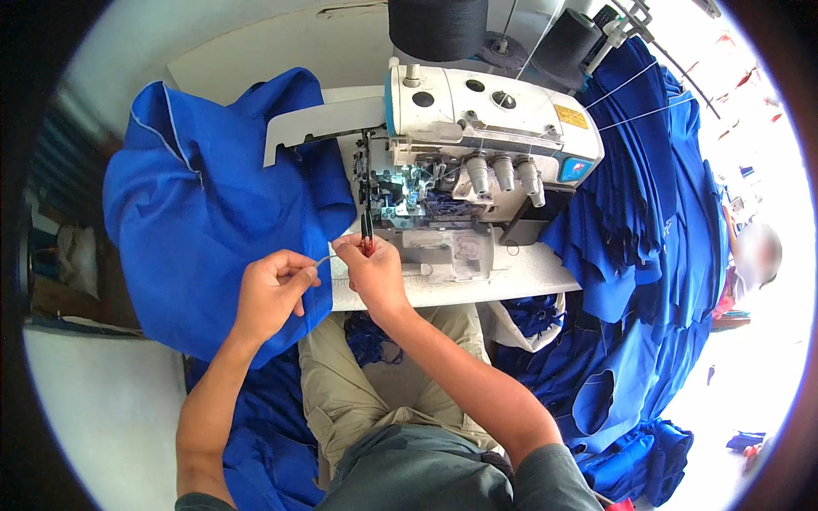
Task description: The person threads a sewing machine with white thread, guiding it through the tension assembly and needle area. They use red-handled scissors to trim the thread and adjust the fabric under the presser foot.
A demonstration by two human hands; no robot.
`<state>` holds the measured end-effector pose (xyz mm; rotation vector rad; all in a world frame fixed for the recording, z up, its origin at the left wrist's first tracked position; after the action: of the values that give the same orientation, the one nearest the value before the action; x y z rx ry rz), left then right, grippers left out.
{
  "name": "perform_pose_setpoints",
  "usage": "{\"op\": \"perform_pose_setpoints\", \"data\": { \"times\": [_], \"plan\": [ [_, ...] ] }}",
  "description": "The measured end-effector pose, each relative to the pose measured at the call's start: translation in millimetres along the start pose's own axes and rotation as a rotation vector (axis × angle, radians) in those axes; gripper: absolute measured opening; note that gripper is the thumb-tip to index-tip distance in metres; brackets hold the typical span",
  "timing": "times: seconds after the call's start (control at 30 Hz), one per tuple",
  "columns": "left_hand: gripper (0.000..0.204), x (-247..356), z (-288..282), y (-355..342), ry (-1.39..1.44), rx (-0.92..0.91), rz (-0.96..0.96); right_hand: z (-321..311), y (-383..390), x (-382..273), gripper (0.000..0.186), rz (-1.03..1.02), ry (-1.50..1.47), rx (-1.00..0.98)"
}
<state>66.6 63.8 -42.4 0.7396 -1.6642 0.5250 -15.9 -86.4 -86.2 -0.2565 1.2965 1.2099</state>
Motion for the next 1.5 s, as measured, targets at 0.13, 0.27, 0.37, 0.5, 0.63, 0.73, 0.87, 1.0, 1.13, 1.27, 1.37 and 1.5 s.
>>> {"op": "perform_pose_setpoints", "data": {
  "times": [0.13,0.27,0.37,0.5,0.63,0.73,0.87,1.0,1.13,1.27,1.37,1.5],
  "plan": [
    [0.015,-8,2,9,0.040,-0.040,-0.039,-2,-2,9,0.015,0.024,0.027,-0.040],
    [0.017,-12,-10,22,0.056,-0.002,-0.044,-6,0,10,0.016,0.012,0.216,-0.014],
    [0.018,-16,-20,30,0.111,0.030,-0.058,-7,2,8,0.016,-0.025,0.347,-0.048],
    [0.021,-15,-27,41,0.175,0.101,-0.044,-7,4,7,0.016,-0.041,0.451,-0.086],
    [0.024,-28,-25,46,0.255,0.158,-0.057,-8,3,8,0.016,-0.060,0.425,-0.102],
    [0.024,-35,-16,51,0.328,0.139,-0.101,-8,6,7,0.015,-0.055,0.462,-0.108],
    [0.022,-33,-6,47,0.298,0.080,-0.093,-8,8,-1,0.015,0.090,0.237,-0.166],
    [0.020,-31,-5,37,0.134,0.018,-0.038,-9,6,-6,0.013,0.104,0.240,-0.196],
    [0.019,-31,-3,30,0.114,-0.014,-0.010,-6,6,-10,0.010,0.091,0.346,-0.186],
    [0.020,-28,3,22,0.166,-0.067,-0.072,-8,3,-12,0.010,0.109,0.375,-0.222],
    [0.020,-34,4,20,0.208,-0.083,-0.097,-8,2,-14,0.009,0.121,0.347,-0.238],
    [0.020,-32,5,19,0.244,-0.096,-0.117,-8,1,-12,0.009,0.147,0.336,-0.254]
  ]
}}
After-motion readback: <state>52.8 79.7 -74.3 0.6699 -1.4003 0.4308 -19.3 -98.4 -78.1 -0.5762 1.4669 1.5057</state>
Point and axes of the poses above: each hand's wrist, its own y-axis away from the middle knuckle, its own z-axis out of the palm, x = y × z, the point moved 7 cm from there along -y, towards the middle knuckle, and after that the axes turned 7 degrees about z, right-handed, at the moved point
